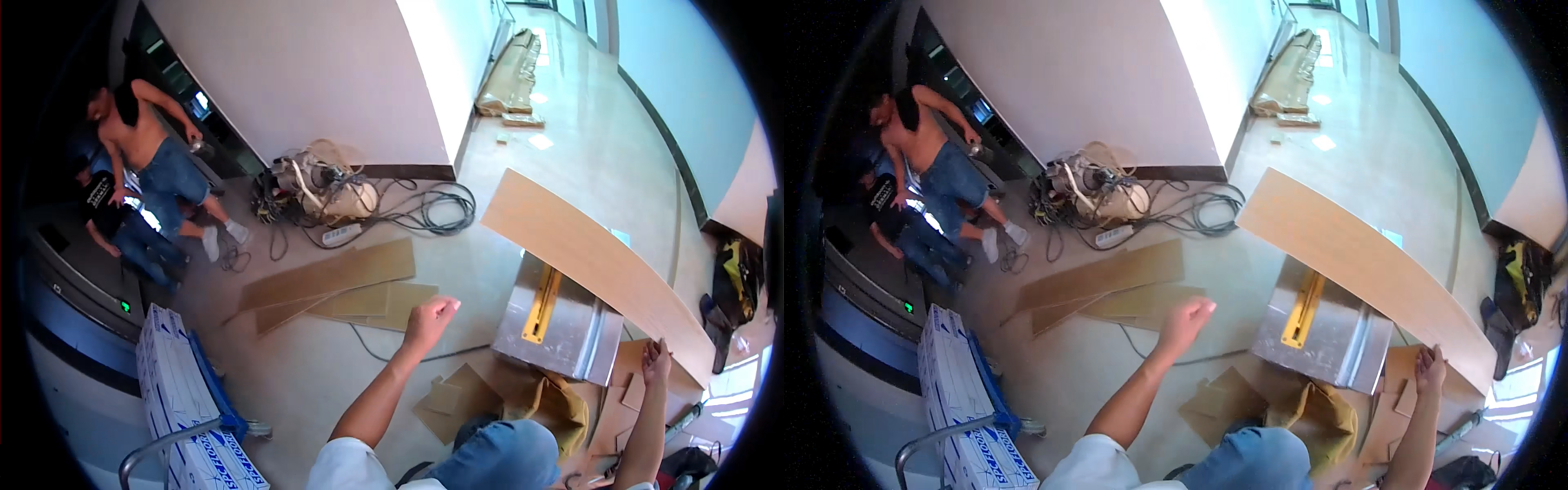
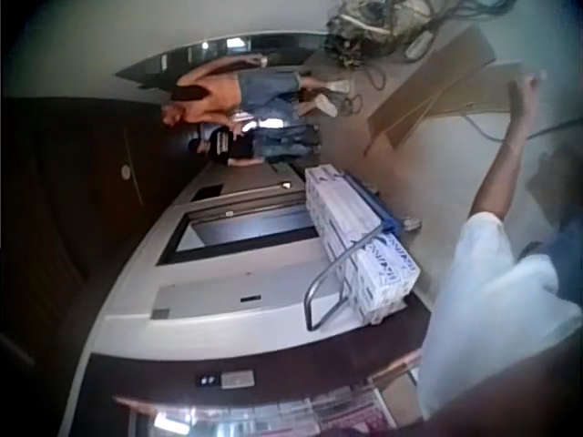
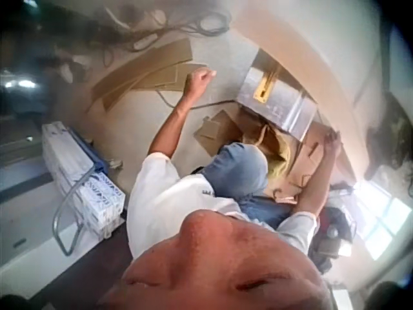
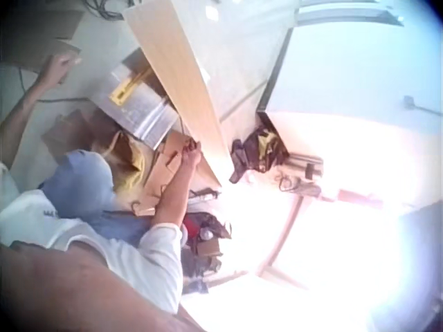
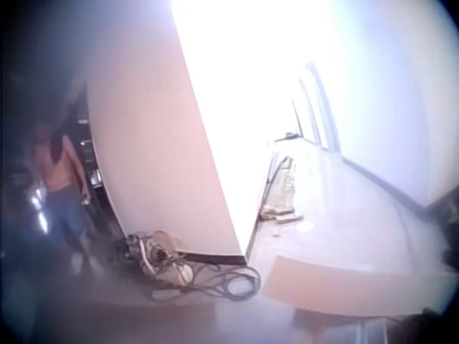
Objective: The person measures and marks a laminate flooring plank using a pencil and a metal straight edge, then carries the plank into a room and fits it into place on the floor by hand and using a hammer to tap it into position. They then use a pencil to mark cut-outs on the newly installed plank around several floor-mounted electrical boxes.
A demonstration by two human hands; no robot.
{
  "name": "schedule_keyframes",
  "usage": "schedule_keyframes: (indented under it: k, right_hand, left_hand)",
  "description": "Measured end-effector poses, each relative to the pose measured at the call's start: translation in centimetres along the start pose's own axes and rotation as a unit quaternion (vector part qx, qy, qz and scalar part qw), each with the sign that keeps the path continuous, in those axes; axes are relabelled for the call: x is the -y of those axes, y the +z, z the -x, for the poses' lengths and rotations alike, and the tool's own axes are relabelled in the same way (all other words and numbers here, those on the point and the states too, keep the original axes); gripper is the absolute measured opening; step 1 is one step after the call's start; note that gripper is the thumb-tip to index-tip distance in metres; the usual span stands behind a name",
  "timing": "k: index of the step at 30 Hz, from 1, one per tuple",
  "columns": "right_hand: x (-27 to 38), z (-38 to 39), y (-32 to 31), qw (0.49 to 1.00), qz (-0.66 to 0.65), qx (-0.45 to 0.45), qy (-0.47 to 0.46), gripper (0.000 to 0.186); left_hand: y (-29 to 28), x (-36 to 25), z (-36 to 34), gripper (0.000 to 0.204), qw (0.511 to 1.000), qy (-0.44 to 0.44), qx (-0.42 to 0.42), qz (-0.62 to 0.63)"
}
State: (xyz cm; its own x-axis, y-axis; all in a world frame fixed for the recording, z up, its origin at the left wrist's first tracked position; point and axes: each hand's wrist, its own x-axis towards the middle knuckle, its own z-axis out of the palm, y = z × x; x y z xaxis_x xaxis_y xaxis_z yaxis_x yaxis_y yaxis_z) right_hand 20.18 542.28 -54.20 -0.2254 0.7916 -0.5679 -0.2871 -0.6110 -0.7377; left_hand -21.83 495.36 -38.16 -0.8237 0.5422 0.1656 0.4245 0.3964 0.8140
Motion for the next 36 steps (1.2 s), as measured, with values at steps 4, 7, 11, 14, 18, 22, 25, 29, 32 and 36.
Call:
schedule_keyframes:
  k: [4, 7, 11, 14, 18, 22, 25, 29, 32, 36]
  right_hand:
    - [1.8, 5.9, 3.0, 0.959, 0.278, -0.026, 0.05, 0.044]
    - [4.9, 7.7, 3.7, 0.893, 0.449, 0.011, -0.009, 0.034]
    - [6.5, 10.9, 4.4, 0.819, 0.566, 0.09, -0.033, 0.033]
    - [6.1, 15.6, 5.5, 0.79, 0.592, 0.154, -0.052, 0.033]
    - [6.4, 19.6, 7.2, 0.764, 0.614, 0.181, -0.074, 0.031]
    - [7.8, 19.9, 7.2, 0.73, 0.647, 0.15, -0.161, 0.033]
    - [9.2, 19.0, 6.9, 0.682, 0.684, 0.13, -0.221, 0.034]
    - [10.0, 16.4, 3.1, 0.703, 0.668, 0.081, -0.23, 0.027]
    - [11.0, 16.9, 4.3, 0.681, 0.687, 0.069, -0.244, 0.022]
    - [11.0, 18.1, 5.9, 0.68, 0.678, 0.056, -0.274, 0.009]
  left_hand:
    - [1.0, 2.2, 1.1, 0.029, 0.994, -0.046, 0.061, 0.077]
    - [2.9, 1.5, -0.5, 0.026, 0.965, -0.104, 0.085, 0.226]
    - [4.0, -4.2, -2.5, 0.027, 0.969, -0.096, 0.039, 0.224]
    - [5.2, -4.5, -4.6, 0.031, 0.958, -0.107, 0.012, 0.267]
    - [4.4, -6.3, -8.0, 0.036, 0.957, -0.126, 0.003, 0.263]
    - [5.5, -7.1, -10.5, 0.039, 0.951, -0.149, 0.004, 0.27]
    - [6.0, -4.9, -10.7, 0.033, 0.961, -0.098, 0.0, 0.261]
    - [6.5, -9.9, -2.7, 0.027, 0.958, -0.084, -0.075, 0.265]
    - [5.4, -14.9, 4.7, 0.024, 0.992, 0.042, 0.011, 0.115]
    - [4.6, -21.7, 11.4, 0.021, 0.916, 0.344, 0.207, -0.002]
